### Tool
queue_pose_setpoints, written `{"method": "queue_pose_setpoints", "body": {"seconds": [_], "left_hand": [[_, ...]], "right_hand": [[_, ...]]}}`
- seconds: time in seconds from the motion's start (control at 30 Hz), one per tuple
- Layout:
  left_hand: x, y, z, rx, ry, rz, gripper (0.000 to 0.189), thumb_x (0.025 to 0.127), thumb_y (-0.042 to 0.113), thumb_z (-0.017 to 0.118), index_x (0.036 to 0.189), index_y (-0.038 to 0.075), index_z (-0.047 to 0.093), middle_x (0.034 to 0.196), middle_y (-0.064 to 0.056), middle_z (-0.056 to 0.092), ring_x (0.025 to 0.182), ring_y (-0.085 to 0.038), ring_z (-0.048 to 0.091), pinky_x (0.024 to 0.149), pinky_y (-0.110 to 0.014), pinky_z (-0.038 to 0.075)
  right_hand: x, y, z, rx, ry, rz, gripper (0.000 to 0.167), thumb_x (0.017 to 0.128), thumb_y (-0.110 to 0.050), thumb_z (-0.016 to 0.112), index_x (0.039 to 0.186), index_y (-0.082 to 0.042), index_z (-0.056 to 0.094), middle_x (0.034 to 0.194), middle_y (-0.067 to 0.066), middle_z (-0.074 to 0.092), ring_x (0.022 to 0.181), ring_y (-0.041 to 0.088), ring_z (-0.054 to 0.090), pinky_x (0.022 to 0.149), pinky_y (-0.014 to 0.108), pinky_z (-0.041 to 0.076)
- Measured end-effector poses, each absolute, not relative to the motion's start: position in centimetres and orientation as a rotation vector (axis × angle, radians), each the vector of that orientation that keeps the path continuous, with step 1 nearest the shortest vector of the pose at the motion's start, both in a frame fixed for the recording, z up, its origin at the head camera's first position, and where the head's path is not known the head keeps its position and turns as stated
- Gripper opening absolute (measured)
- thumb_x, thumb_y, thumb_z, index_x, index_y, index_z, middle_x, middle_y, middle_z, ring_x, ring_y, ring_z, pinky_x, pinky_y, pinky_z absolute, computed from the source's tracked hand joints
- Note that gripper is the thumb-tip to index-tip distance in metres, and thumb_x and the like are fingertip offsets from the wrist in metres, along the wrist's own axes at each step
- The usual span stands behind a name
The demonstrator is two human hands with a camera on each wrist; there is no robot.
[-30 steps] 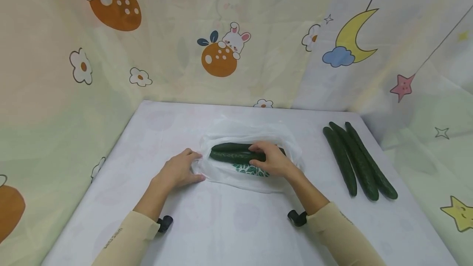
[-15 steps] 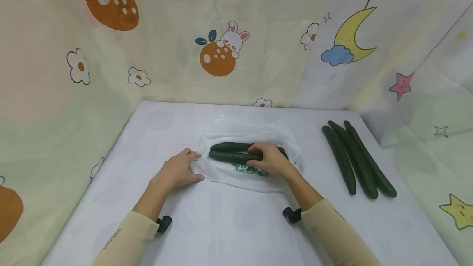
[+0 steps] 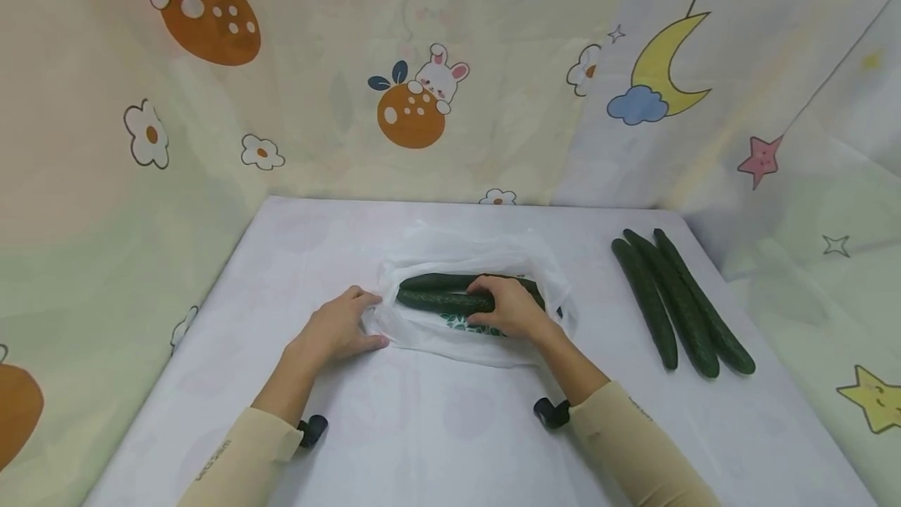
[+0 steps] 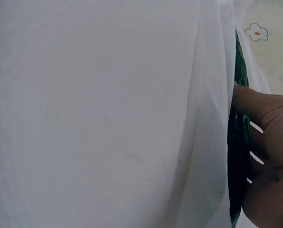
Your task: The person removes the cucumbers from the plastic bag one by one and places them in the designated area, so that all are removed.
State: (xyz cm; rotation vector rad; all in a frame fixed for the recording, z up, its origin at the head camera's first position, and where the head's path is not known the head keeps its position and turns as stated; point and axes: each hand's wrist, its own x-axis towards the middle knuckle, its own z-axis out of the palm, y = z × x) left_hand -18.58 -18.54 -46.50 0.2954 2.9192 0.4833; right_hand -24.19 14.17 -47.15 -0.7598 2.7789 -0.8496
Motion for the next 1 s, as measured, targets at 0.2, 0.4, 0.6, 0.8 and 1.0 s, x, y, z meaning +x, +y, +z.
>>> {"method": "queue_pose_setpoints", "body": {"seconds": [0.2,0.4,0.6,0.8,1.0], "left_hand": [[-18.5,-18.5,-47.0,0.318,2.931,0.474,0.077,0.082,0.049,0.084,0.145,0.013,0.057,0.140,-0.013,0.056,0.117,-0.036,0.063,0.096,-0.058,0.052],[-18.5,-18.5,-46.9,0.311,2.936,0.470,0.077,0.082,0.048,0.083,0.145,0.013,0.057,0.141,-0.014,0.055,0.120,-0.038,0.062,0.099,-0.059,0.051],[-18.5,-18.4,-46.6,0.305,2.933,0.473,0.078,0.083,0.049,0.083,0.146,0.013,0.056,0.143,-0.015,0.054,0.122,-0.039,0.061,0.100,-0.059,0.050],[-18.6,-18.4,-46.5,0.288,2.927,0.475,0.078,0.083,0.048,0.084,0.146,0.013,0.056,0.144,-0.015,0.054,0.124,-0.039,0.060,0.102,-0.060,0.049],[-18.7,-18.4,-46.7,0.284,2.929,0.462,0.078,0.082,0.049,0.084,0.146,0.014,0.057,0.142,-0.014,0.055,0.123,-0.038,0.060,0.101,-0.059,0.049]], "right_hand": [[-23.9,14.1,-47.4,-0.767,2.818,-0.860,0.040,0.086,-0.025,0.085,0.123,-0.018,0.070,0.128,0.003,0.070,0.124,0.028,0.063,0.102,0.049,0.052],[-24.1,14.5,-47.4,-0.829,2.803,-0.868,0.039,0.088,-0.025,0.083,0.124,-0.018,0.070,0.129,0.003,0.070,0.126,0.027,0.062,0.105,0.047,0.050],[-24.0,14.8,-46.8,-0.835,2.766,-0.921,0.039,0.088,-0.025,0.083,0.124,-0.017,0.070,0.131,0.004,0.069,0.129,0.029,0.060,0.107,0.048,0.049],[-23.9,15.0,-46.1,-0.803,2.746,-0.997,0.040,0.089,-0.028,0.083,0.126,-0.020,0.071,0.136,0.004,0.067,0.135,0.029,0.056,0.109,0.051,0.047],[-24.0,15.0,-45.3,-0.783,2.714,-1.115,0.040,0.089,-0.027,0.082,0.126,-0.018,0.072,0.132,0.004,0.069,0.128,0.027,0.060,0.107,0.050,0.048]]}}
